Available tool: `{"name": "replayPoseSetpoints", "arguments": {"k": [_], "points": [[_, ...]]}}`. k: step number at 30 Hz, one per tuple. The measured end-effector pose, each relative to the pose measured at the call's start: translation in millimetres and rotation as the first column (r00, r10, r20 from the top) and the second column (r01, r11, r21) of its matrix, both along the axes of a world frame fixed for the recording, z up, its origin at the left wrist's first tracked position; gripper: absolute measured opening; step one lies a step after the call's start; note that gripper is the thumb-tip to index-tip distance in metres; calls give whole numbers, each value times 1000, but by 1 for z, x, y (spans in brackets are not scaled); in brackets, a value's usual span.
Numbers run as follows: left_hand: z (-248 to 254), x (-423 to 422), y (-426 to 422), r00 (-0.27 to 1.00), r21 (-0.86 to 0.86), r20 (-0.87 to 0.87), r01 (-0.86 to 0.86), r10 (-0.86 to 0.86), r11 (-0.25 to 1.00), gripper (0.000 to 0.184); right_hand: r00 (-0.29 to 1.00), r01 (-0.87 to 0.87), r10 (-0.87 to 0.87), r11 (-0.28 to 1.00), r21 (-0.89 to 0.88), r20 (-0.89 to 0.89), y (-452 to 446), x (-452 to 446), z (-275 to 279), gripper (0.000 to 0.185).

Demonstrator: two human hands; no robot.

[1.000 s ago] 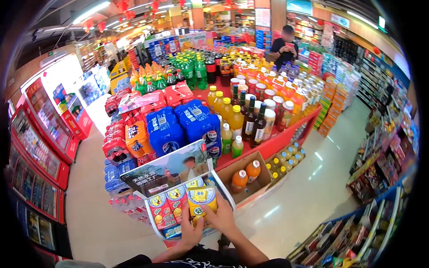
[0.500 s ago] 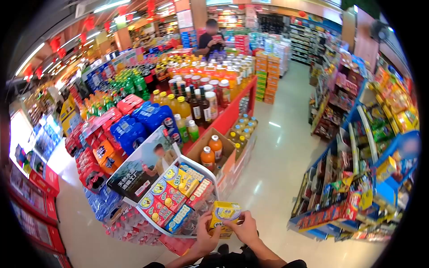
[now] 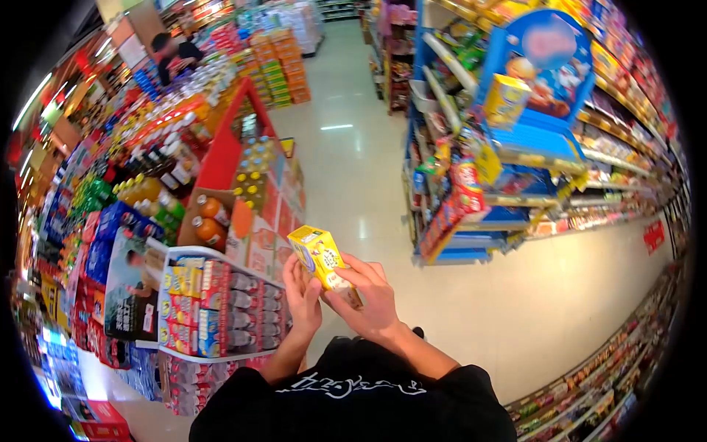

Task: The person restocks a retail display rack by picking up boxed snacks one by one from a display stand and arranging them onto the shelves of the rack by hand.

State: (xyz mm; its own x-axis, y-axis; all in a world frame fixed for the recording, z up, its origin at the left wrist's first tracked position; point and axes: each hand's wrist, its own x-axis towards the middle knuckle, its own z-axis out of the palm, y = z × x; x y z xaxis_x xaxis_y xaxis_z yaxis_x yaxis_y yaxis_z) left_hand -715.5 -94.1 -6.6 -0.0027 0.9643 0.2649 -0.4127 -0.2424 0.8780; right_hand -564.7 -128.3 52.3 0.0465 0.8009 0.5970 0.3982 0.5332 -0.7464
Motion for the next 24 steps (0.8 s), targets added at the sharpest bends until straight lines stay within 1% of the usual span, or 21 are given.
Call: {"name": "replayPoseSetpoints", "arguments": {"k": [4,10,13,16,19,20,21,22,23,24], "points": [[3,97,-7,981,-46,60,187,-185,981,74,988,153,-153,988,-2,6,-25,87,0,49],[-8,226,-20,945,-83,81,323,-317,943,71,946,323,-323,946,-8,-23,-54,202,-8,45],[-7,279,-29,947,-117,65,319,-313,941,70,927,376,-376,926,-33,-11,-64,250,-4,44],[2,318,-39,950,-126,37,313,-311,941,76,919,391,-394,918,-69,-31,-71,287,-3,45],[16,350,-43,978,115,-173,139,-118,983,86,921,372,-378,925,-74,-90,-67,318,-5,49],[20,359,-41,983,181,-157,118,-90,976,89,922,363,-369,929,-70,-114,-64,327,-6,51],[22,366,-41,988,243,-142,97,-64,965,91,929,311,-323,946,-90,-180,-61,337,-9,49],[23,374,-36,991,303,-125,76,-39,950,94,922,315,-322,947,-68,-214,-57,348,-9,48],[22,381,-30,986,392,-168,55,13,918,89,914,320,-321,946,-48,-248,-53,357,-7,47],[24,390,-23,988,469,-151,45,30,882,87,904,325,-321,945,-32,-281,-51,365,-2,46]]}}
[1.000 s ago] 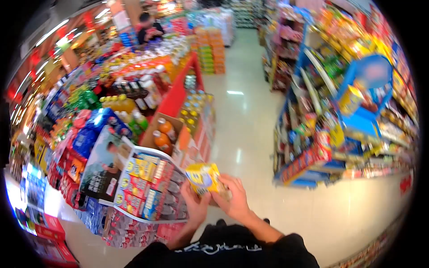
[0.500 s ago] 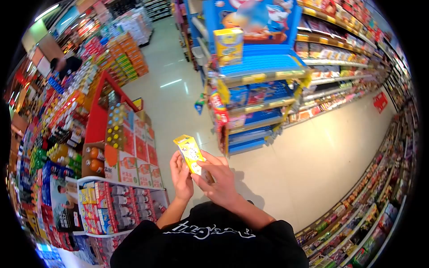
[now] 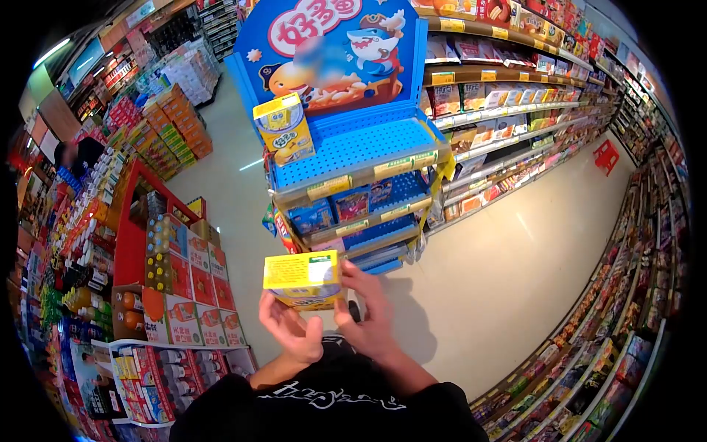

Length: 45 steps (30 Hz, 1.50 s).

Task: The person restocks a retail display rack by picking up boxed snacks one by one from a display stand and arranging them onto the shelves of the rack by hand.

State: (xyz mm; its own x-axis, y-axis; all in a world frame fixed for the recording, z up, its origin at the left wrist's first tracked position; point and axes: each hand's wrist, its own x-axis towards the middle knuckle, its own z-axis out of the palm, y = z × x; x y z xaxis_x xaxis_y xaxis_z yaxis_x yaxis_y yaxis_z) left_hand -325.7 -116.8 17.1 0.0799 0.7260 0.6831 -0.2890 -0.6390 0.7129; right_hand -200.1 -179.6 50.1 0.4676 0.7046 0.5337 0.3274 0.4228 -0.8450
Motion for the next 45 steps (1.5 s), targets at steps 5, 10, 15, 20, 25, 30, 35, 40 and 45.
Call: {"name": "replayPoseSetpoints", "arguments": {"k": [5,10,15,20,25,30,35,40,45], "points": [[17,57,42,990,173,135,21,-45,985,74,974,126,-154,978,165,167,33,53,30,47],[71,77,103,999,401,-6,-33,39,915,63,939,192,-247,954,230,238,87,89,65,42],[103,68,160,961,414,-214,-72,173,908,70,981,98,-131,972,214,146,161,109,70,39],[111,63,193,870,162,-436,-174,229,971,72,958,-10,21,999,-38,287,212,114,89,42],[109,70,204,816,35,-519,-275,253,961,72,936,-119,229,920,-374,266,232,117,89,58],[106,75,205,848,-62,-486,-277,213,959,72,903,-179,320,887,-425,287,234,121,91,77],[118,80,186,760,-37,-569,-404,314,914,72,919,-138,257,919,-369,298,218,120,93,79],[89,68,140,735,112,-404,-552,545,827,67,891,-278,328,941,-193,314,173,125,89,78],[41,42,48,623,40,-656,-535,426,844,59,641,-702,764,619,-352,66,141,94,55,59]]}}
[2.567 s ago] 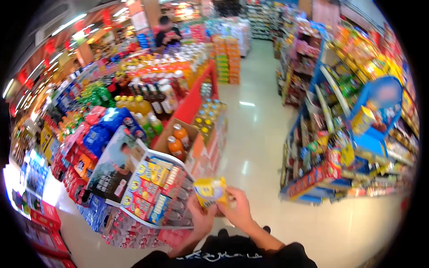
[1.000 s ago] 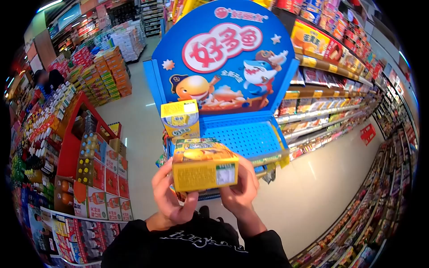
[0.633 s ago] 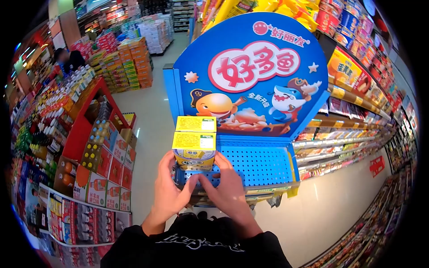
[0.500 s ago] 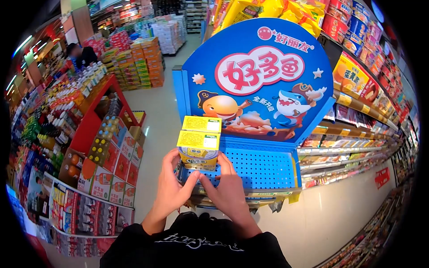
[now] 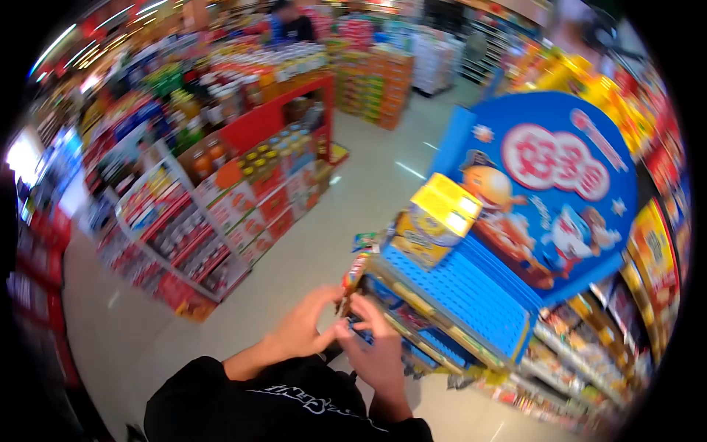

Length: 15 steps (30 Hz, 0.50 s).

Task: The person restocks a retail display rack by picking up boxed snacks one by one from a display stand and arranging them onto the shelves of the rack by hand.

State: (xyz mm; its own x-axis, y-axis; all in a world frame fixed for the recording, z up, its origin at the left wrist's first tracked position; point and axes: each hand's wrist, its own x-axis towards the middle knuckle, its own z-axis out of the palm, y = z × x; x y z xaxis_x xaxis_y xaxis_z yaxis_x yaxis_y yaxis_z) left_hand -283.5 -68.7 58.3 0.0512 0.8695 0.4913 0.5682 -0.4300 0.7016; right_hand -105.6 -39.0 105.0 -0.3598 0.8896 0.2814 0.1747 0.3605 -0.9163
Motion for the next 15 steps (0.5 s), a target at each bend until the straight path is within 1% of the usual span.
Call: {"name": "replayPoseSetpoints", "arguments": {"k": [1,2,3,4,5,6,7,8,9,10,11,13,14,15], "points": [[-8,-9,-20,988,-77,-153,20,-31,997,58,991,-106,106,994,-9,79,-5,-11,-16,57],[-19,-18,-42,960,-242,-268,17,-84,970,57,944,-173,123,974,146,305,-11,-24,-35,61],[-32,-29,-66,919,-407,-359,5,-165,913,57,837,-337,207,924,181,506,-20,-35,-31,67],[-41,-37,-93,869,-569,-414,-14,-271,822,57,694,-515,348,851,97,630,-28,-44,-50,66],[-46,-42,-118,890,-673,-379,-77,-254,735,57,513,-656,453,755,-7,729,-36,-53,-68,65],[-49,-48,-139,908,-760,-347,-126,-234,638,58,338,-758,597,631,-165,727,-45,-64,-68,64],[-52,-57,-157,925,-829,-318,-163,-210,534,58,148,-816,699,486,-313,699,-51,-77,-67,64],[-64,-66,-179,939,-808,-305,-170,-155,564,58,139,-851,768,415,-321,626,-60,-88,-68,62],[-64,-74,-193,952,-786,-287,-174,-102,594,59,213,-910,806,370,-189,553,-71,-97,-72,62],[-60,-81,-200,960,-852,-270,-205,-68,483,58,217,-925,811,349,-152,543,-78,-106,-73,63],[-65,-84,-205,950,-817,-314,-269,-2,510,59,219,-937,817,328,-118,534,-83,-113,-71,63],[-90,-91,-214,909,-733,-394,-400,137,550,61,106,-937,797,281,-208,595,-85,-137,-86,63],[-114,-96,-212,891,-648,-426,-422,159,634,58,50,-932,782,259,-252,621,-85,-150,-92,63],[-113,-104,-208,885,-656,-459,-400,81,641,57,7,-926,756,252,-282,654,-84,-167,-85,63]]}}
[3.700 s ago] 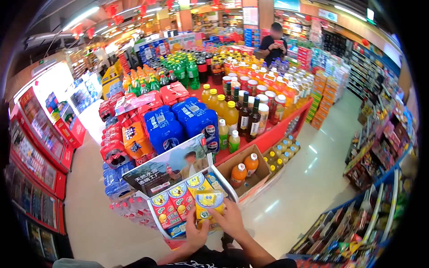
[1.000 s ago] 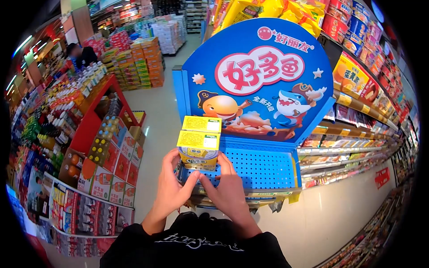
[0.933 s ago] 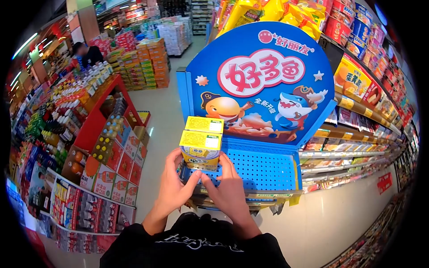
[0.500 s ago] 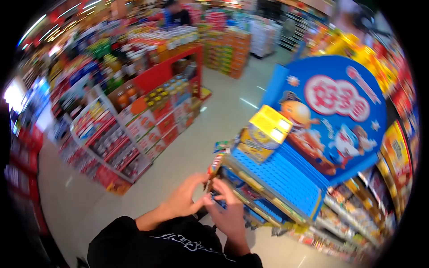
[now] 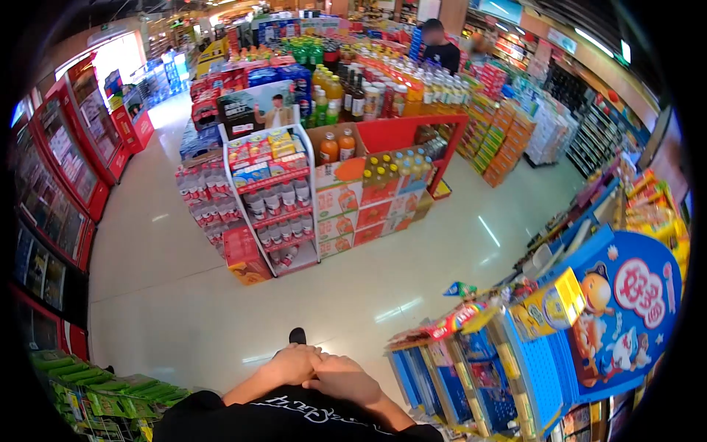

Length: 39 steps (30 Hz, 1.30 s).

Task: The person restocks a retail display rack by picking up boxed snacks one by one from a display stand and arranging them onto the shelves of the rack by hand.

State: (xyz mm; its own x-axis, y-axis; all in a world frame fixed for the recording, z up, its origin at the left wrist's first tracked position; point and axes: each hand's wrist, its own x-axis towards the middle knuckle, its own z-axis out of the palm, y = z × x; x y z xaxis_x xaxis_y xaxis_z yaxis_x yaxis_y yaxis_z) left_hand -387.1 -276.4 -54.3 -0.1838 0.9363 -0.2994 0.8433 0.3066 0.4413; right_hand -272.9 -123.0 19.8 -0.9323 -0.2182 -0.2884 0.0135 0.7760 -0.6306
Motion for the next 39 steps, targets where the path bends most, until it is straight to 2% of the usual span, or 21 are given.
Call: {"name": "replayPoseSetpoints", "arguments": {"k": [2,3,6,9,10,12,13,17,19,22,25,28,30,32,33,36,39], "points": [[7,-22,6,987,-88,-70,135,-141,987,55,996,-42,36,997,70,76,4,-41,18,63],[7,-37,5,993,-67,8,122,-121,990,47,992,-85,77,993,76,99,8,-63,18,63],[3,-90,-7,1000,-78,-17,24,-25,997,42,971,-171,153,982,85,186,8,-133,33,63],[-1,-143,-22,996,14,-30,-82,82,997,41,982,-180,182,983,47,-42,6,-189,15,62],[0,-164,-25,993,44,-33,-114,115,993,42,981,-189,191,981,51,-28,7,-210,5,62],[11,-197,-26,977,-23,-52,-206,205,978,45,979,-204,204,978,43,4,3,-249,-10,63],[15,-212,-29,968,-61,-62,-248,244,967,47,982,-188,187,981,40,29,0,-266,-11,64],[-15,-276,-31,974,-61,-37,-224,222,973,57,988,-121,111,989,87,107,3,-331,-12,64],[-6,-301,-26,967,-55,-19,-255,254,965,59,989,-71,56,991,110,137,11,-356,-14,63],[-10,-355,-5,943,-176,179,-251,281,952,72,984,28,-52,989,143,168,41,-391,-16,62],[-27,-401,21,970,-300,-23,-236,240,924,79,967,137,-181,963,233,181,80,-425,-34,62],[-30,-439,53,949,-225,-36,-314,314,922,85,952,287,-305,919,272,24,118,-467,-44,63],[-25,-457,74,916,-24,27,-399,399,917,89,923,383,-381,897,222,-56,141,-499,-42,66],[-16,-479,102,875,172,75,-484,478,858,91,882,468,-453,875,128,-130,163,-537,-30,68],[-6,-490,118,840,136,136,-541,525,830,97,868,480,-463,875,59,-181,175,-555,-32,69],[5,-522,155,779,263,233,-627,582,734,94,770,480,-464,874,-83,-437,206,-612,-43,67],[7,-557,186,691,311,358,-723,628,617,90,763,476,-473,872,-112,-440,229,-662,-48,69]]}}
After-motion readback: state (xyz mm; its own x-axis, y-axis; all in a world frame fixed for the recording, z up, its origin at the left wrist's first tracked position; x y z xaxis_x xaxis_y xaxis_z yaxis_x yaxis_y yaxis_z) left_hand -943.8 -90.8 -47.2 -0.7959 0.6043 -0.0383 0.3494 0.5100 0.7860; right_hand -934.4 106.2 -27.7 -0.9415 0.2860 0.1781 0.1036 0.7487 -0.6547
